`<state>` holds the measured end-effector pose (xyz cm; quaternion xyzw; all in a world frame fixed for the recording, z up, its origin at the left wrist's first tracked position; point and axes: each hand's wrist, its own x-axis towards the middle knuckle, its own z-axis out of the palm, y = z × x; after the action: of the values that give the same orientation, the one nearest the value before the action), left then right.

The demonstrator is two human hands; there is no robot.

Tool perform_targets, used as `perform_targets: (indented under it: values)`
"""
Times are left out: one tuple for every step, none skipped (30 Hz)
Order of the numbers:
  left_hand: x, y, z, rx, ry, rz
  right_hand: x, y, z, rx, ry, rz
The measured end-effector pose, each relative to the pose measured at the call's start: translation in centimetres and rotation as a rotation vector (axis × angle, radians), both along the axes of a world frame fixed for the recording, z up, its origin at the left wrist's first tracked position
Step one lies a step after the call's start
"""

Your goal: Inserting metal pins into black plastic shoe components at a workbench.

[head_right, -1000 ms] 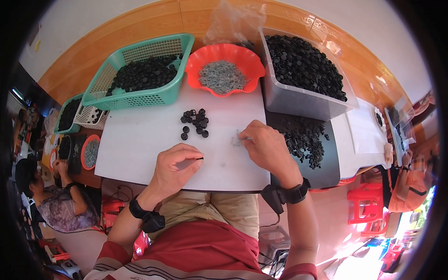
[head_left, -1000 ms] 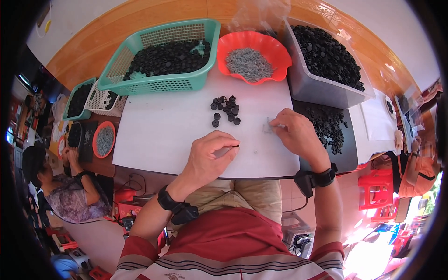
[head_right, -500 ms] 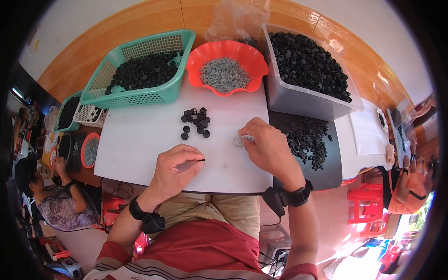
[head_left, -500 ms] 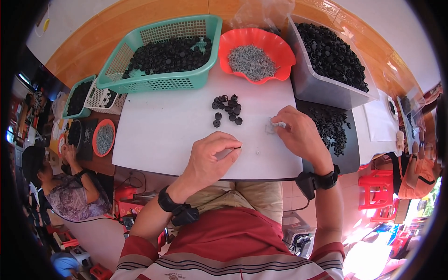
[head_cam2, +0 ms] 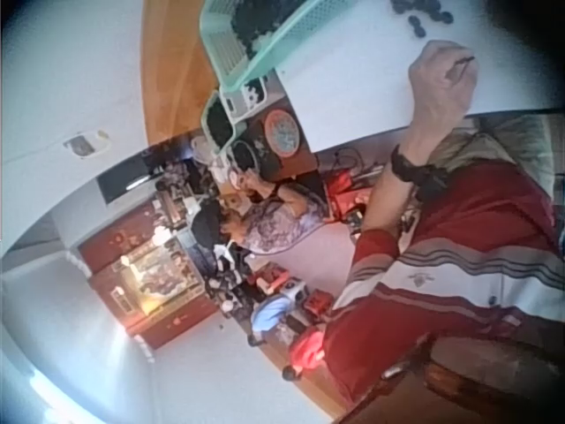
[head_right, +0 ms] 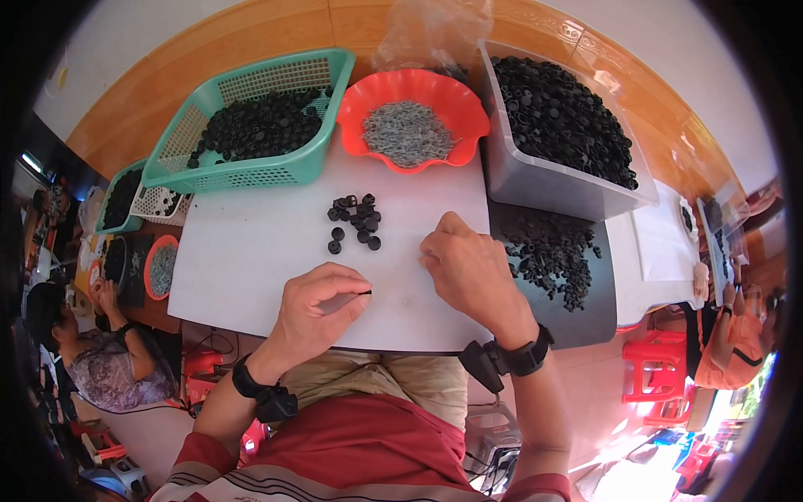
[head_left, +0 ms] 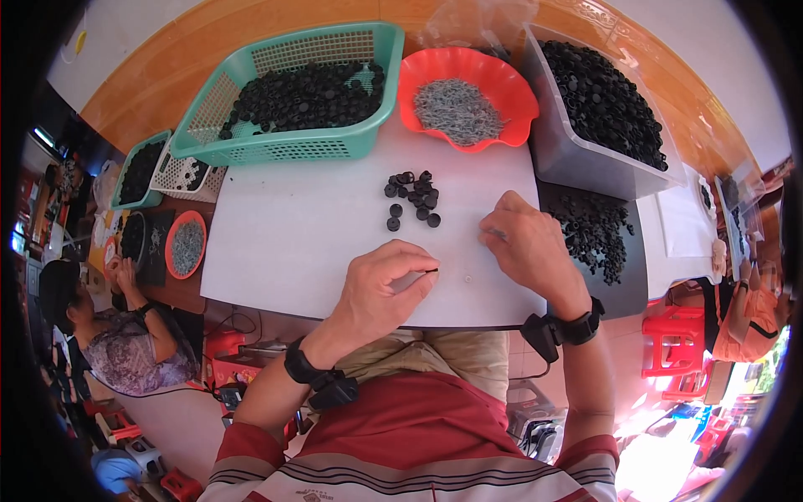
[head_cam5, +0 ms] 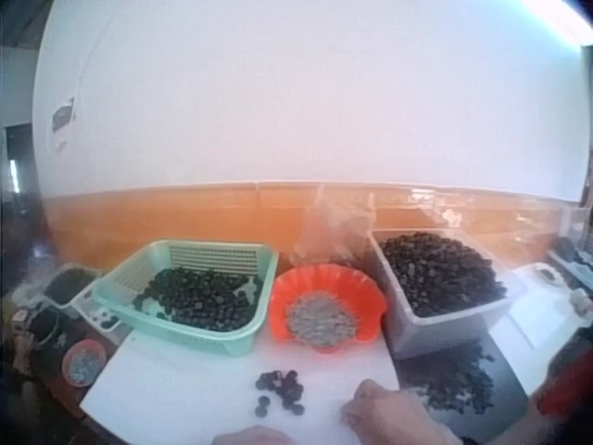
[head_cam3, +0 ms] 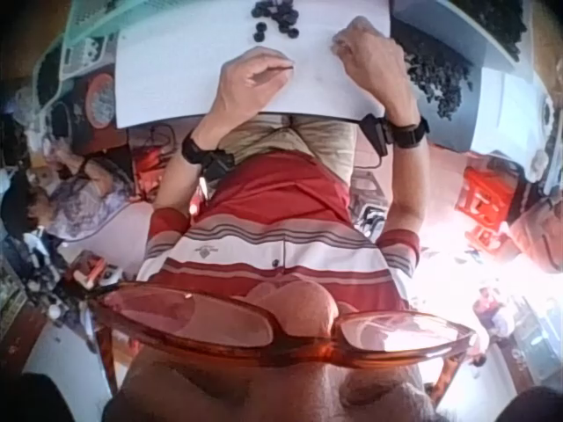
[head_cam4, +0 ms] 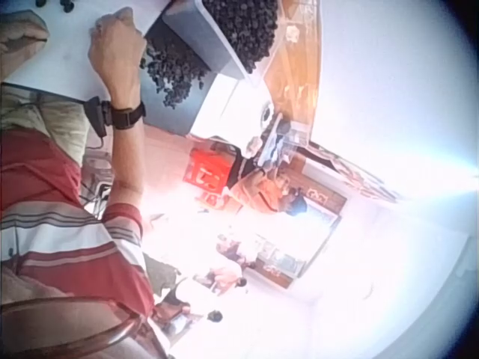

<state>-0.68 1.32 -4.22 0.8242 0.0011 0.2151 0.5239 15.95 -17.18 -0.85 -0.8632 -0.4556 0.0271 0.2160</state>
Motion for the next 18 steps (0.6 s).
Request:
perform_targets:
  values:
    - [0.0, 0.0, -0.1, -0.007, -0.008, -0.001, 0.0, 0.0, 0.0, -0.001, 0.001, 0.0]
    - [0.0, 0.0, 0.0, -0.008, -0.007, -0.001, 0.0, -0.1, 0.0, 0.007, 0.017, 0.003]
    - [0.0, 0.0, 0.1, -0.026, -0.002, -0.004, 0.0, -0.1, 0.0, 0.015, 0.033, 0.006]
    - [0.0, 0.0, 0.1, -0.044, 0.003, -0.003, 0.0, -0.2, 0.0, 0.014, 0.036, 0.01]
    - [0.0, 0.0, 0.1, -0.045, 0.006, 0.001, -0.1, -0.3, 0.0, 0.059, 0.049, 0.014]
    - [-0.1, 0.0, 0.0, -0.071, 0.017, -0.002, -0.2, -0.4, 0.0, 0.103, 0.063, 0.019]
    - [-0.1, 0.0, 0.0, -0.097, 0.03, -0.005, -0.4, -0.5, 0.0, 0.103, 0.068, 0.022]
    - [-0.1, 0.0, 0.1, -0.097, 0.035, -0.001, -0.6, -0.6, 0.1, 0.169, 0.102, 0.011]
    - [-0.1, 0.0, 0.1, -0.111, 0.041, -0.005, -0.9, -0.7, 0.3, 0.235, 0.137, -0.001]
    - [-0.1, 0.0, 0.2, -0.123, 0.046, -0.008, -1.3, -0.7, 0.4, 0.236, 0.142, 0.002]
    - [-0.1, 0.1, 0.1, -0.121, 0.051, -0.005, -1.8, -0.7, 0.6, 0.29, 0.19, -0.013]
    - [-0.1, 0.2, 0.0, -0.129, 0.055, -0.007, -2.3, -0.6, 0.7, 0.344, 0.238, -0.028]
    - [-0.1, 0.2, 0.0, -0.138, 0.059, -0.013, -2.8, -0.6, 0.6, 0.346, 0.243, -0.028]
    - [-0.2, 0.1, 0.0, -0.136, 0.063, -0.012, -3.2, -0.5, 0.4, 0.4, 0.269, 0.009]
    - [-0.2, 0.1, 0.0, -0.166, 0.083, -0.014, -3.7, -0.5, 0.3, 0.454, 0.295, 0.046]
    - [-0.2, 0.1, 0.0, -0.196, 0.104, -0.016, -4.1, -0.4, 0.3, 0.456, 0.299, 0.046]
    - [-0.3, 0.0, 0.0, -0.194, 0.107, -0.015, -4.5, -0.2, 0.3, 0.491, 0.307, 0.076]
    - [-0.3, -0.1, 0.0, -0.24, 0.141, -0.023, -4.8, -0.1, 0.2, 0.525, 0.314, 0.107]
